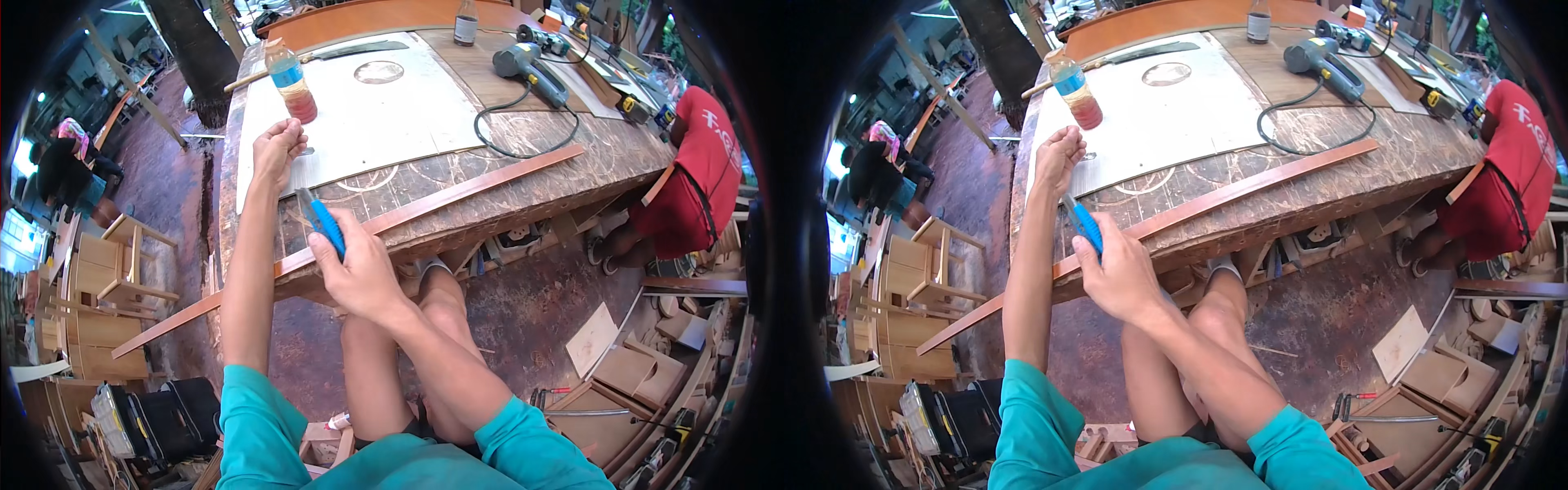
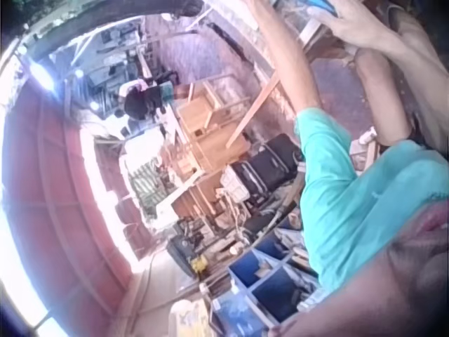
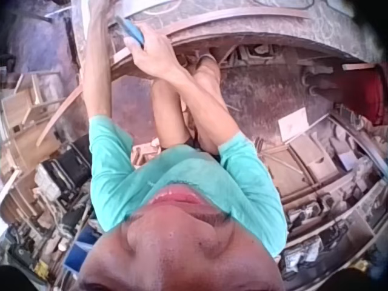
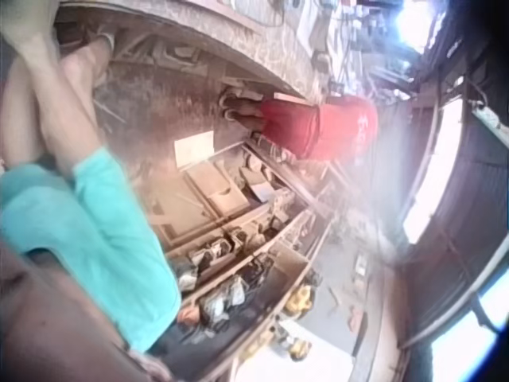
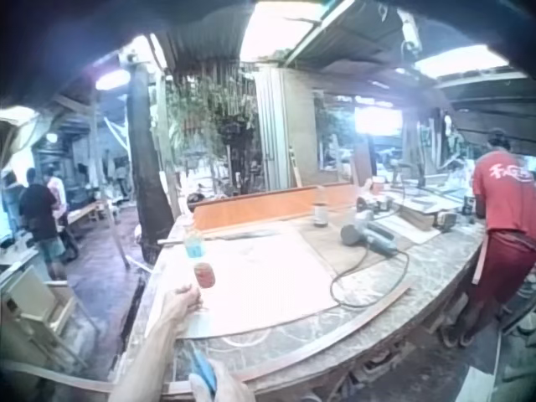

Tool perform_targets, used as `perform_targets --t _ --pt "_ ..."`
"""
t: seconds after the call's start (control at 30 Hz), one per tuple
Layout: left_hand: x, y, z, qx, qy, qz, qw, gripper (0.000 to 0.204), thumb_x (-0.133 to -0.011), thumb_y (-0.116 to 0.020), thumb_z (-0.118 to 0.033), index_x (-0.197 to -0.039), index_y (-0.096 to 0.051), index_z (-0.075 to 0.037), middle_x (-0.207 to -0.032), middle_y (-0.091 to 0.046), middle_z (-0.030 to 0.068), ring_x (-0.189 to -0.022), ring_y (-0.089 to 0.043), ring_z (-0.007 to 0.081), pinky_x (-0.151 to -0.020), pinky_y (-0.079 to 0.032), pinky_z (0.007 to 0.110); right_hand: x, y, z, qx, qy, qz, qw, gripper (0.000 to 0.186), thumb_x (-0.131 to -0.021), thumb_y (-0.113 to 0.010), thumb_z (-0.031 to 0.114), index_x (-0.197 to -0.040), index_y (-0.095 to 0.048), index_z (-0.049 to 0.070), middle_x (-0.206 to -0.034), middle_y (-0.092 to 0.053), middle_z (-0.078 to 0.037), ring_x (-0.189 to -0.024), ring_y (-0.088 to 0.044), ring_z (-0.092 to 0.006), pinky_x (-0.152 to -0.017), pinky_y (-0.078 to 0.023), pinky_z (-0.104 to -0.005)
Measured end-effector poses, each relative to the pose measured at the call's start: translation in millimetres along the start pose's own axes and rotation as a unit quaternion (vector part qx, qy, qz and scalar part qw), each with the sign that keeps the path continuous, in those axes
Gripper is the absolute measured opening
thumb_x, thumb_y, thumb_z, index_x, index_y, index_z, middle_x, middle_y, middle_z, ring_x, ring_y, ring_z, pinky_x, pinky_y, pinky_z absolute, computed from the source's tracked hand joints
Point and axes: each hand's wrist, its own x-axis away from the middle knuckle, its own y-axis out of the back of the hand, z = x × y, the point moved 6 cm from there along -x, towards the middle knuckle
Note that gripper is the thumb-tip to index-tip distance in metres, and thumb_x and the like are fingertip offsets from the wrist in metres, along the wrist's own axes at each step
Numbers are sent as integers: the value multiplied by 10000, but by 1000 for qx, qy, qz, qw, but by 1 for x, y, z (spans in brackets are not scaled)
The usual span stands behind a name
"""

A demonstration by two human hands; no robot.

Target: The person trims wood strips and applies a liquid from a bottle to the edge of a wood piece using a small tool, while working at a bench with other people.

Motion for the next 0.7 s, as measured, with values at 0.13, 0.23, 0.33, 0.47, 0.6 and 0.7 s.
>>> perform_targets --t 0.13,0.23,0.33,0.47,0.6,0.7 --pt "-2 0 -6 83 -18 19 996 111 -920 -645 -127 -930 -641 -16 -819 -641 47 -723 -621 131 -655 -515 242 -2 9 6 -24 17 -21 999 312 -938 -549 208 -1174 -491 12 -830 -632 -227 -797 -628 -434 -721 -469 -494" --pt "-2 1 -5 76 -13 17 997 101 -930 -625 -116 -928 -632 -15 -815 -639 53 -714 -616 133 -629 -496 240 -2 11 5 -28 19 -37 999 306 -939 -546 190 -1167 -488 -4 -831 -630 -224 -797 -625 -436 -714 -469 -485" --pt "-2 2 -4 66 -7 21 998 111 -942 -603 -120 -939 -627 -12 -808 -636 55 -713 -617 141 -632 -498 244 -2 10 5 -26 33 -44 998 311 -940 -547 198 -1173 -485 2 -832 -626 -228 -801 -625 -438 -716 -468 -485" --pt "-2 1 -1 73 1 39 997 129 -960 -578 -135 -946 -610 -11 -812 -625 56 -731 -622 154 -646 -505 261 -1 6 6 -21 16 -31 999 338 -942 -573 196 -1207 -503 -1 -814 -603 -133 -730 -601 -224 -703 -480 -366" --pt "-3 -9 0 97 -12 73 992 152 -981 -549 -152 -936 -595 -14 -841 -617 60 -796 -631 171 -712 -517 281 -2 4 7 -18 26 -25 999 333 -939 -572 184 -1208 -508 -1 -809 -601 -129 -726 -595 -215 -703 -480 -357" --pt "-4 -9 1 86 -14 88 992 144 -996 -512 -145 -940 -576 -30 -872 -617 62 -864 -643 190 -764 -534 297 0 0 12 -30 34 -13 999 336 -947 -526 223 -1200 -459 13 -863 -622 -256 -830 -612 -466 -746 -466 -504"
